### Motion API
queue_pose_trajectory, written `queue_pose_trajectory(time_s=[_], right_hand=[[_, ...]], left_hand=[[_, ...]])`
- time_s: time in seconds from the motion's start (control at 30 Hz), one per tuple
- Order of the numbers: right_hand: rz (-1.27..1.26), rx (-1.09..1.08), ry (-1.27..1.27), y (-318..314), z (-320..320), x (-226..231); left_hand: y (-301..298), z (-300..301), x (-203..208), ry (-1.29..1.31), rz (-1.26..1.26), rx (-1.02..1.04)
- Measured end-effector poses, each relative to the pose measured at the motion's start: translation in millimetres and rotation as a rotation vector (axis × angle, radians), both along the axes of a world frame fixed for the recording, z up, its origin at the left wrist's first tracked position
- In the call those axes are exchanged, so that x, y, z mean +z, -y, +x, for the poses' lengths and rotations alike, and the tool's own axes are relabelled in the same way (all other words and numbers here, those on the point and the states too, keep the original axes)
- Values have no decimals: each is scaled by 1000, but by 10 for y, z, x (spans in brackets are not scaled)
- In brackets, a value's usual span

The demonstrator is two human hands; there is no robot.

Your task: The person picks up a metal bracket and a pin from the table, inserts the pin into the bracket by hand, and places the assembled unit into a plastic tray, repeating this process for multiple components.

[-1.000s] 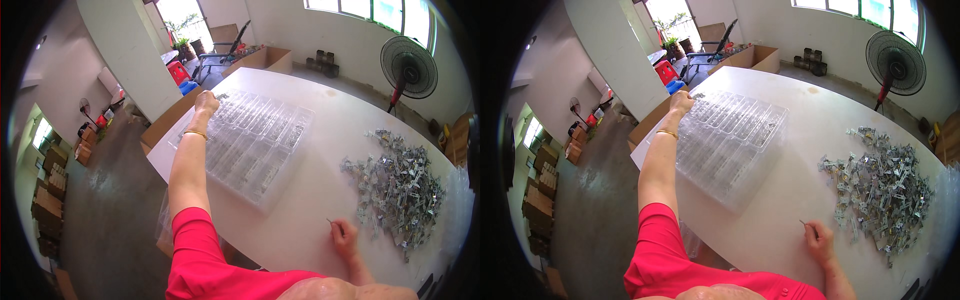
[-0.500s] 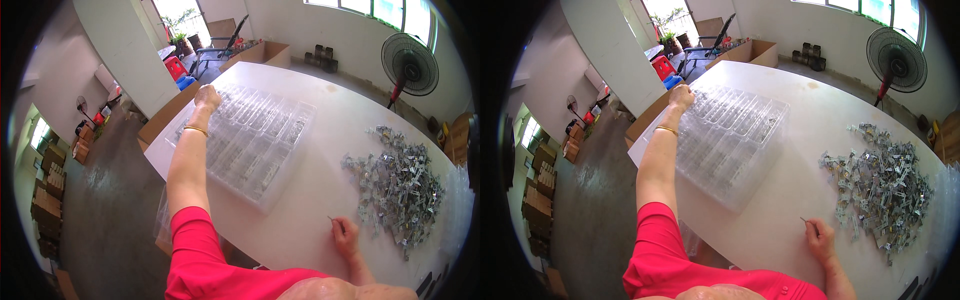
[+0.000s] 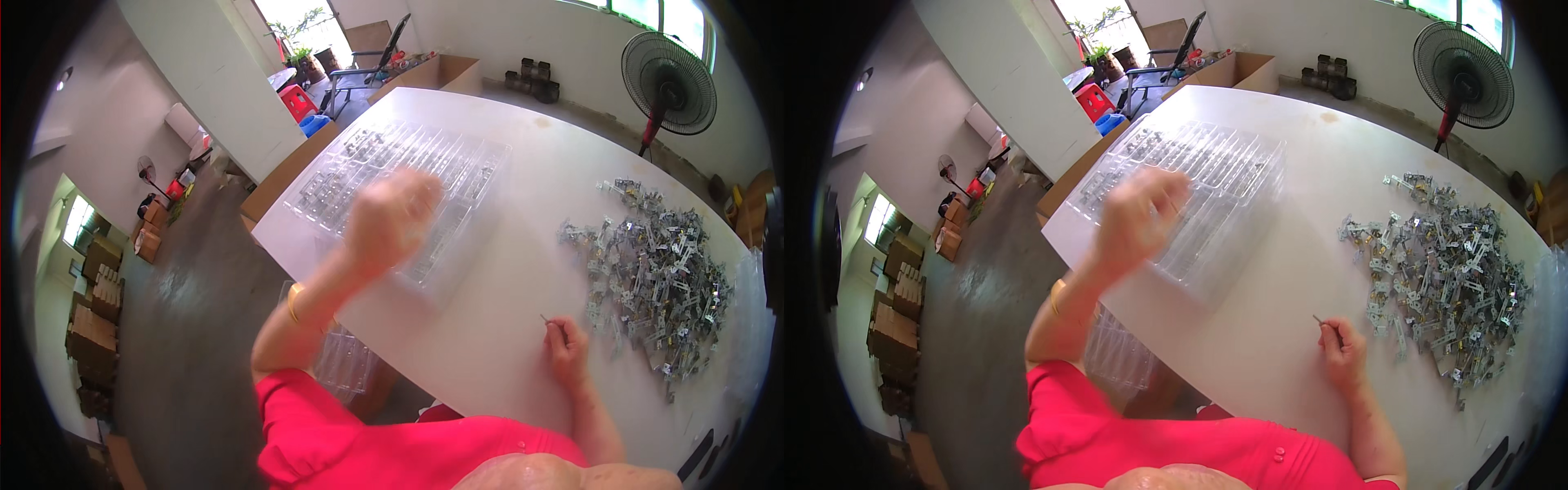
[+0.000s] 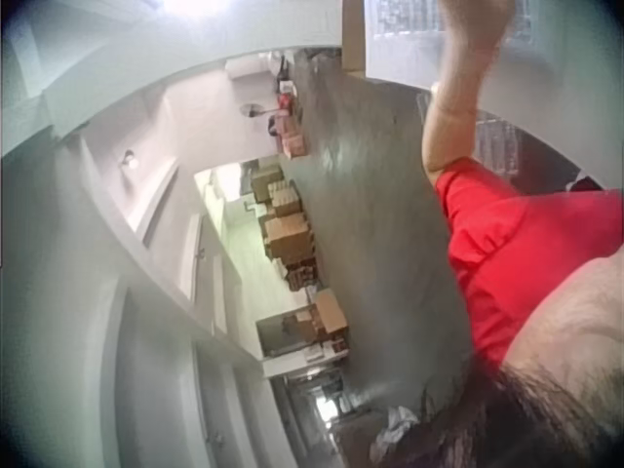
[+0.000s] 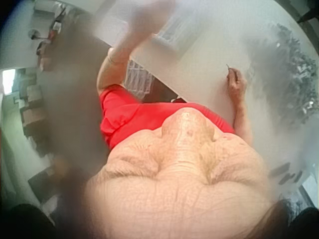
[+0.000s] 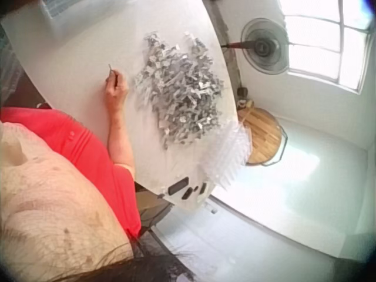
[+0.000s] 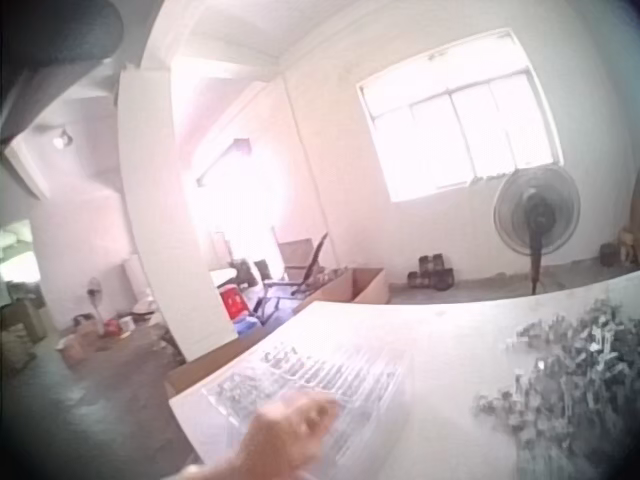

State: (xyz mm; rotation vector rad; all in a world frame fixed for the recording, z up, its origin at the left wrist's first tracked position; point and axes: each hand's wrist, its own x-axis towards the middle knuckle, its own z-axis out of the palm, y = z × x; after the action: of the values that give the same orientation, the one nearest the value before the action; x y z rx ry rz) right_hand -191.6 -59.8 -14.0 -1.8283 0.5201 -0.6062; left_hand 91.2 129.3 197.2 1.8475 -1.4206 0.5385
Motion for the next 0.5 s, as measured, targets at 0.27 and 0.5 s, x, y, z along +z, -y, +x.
queue_pose_trajectory(time_s=[0.27,0.5], right_hand=[[386,4,193,-1,-46,290],[393,42,184,-127,-428,674]], left_hand=[[320,-1528,-1034,-535,77,-244],[709,-1803,-1387,-1059,138,-471]])
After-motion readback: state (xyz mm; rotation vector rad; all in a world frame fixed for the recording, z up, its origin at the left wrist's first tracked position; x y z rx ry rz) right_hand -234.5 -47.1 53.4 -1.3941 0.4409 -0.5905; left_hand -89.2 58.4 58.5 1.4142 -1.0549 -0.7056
